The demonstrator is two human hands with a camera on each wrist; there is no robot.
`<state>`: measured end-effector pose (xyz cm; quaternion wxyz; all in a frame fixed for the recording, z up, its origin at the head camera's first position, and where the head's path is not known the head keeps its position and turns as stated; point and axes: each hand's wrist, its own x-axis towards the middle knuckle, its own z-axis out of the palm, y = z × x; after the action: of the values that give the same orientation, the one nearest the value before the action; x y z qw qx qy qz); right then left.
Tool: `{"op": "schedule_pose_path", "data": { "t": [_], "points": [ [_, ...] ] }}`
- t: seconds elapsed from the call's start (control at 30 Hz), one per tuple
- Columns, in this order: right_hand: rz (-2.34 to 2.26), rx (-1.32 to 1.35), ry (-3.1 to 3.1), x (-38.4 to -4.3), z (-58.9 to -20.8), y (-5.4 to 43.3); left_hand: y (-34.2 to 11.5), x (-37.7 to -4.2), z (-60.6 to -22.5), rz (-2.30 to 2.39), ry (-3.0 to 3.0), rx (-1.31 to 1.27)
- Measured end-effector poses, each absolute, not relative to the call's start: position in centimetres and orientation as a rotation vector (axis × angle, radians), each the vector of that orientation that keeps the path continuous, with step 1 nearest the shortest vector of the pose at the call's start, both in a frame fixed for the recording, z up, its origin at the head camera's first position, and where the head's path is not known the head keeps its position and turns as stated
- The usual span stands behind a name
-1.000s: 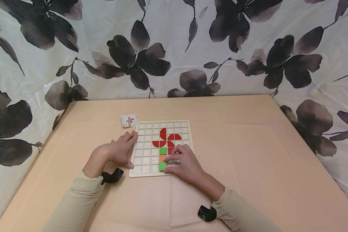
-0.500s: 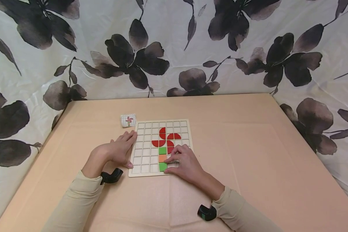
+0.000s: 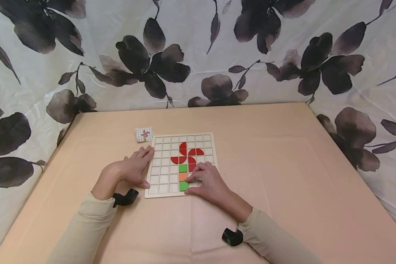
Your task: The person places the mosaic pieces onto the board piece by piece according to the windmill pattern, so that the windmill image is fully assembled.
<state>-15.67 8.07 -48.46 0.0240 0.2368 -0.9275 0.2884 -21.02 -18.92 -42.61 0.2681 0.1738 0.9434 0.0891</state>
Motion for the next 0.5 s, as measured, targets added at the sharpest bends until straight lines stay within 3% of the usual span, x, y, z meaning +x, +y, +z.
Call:
{"op": "schedule_pose_path", "data": {
  "t": [0.5],
  "points": [
    [0.899,0.777,-2.947,-15.95,-47.93,8.36,-19.37,-21.08,-42.81,0.274,2.540,0.498]
  ]
}}
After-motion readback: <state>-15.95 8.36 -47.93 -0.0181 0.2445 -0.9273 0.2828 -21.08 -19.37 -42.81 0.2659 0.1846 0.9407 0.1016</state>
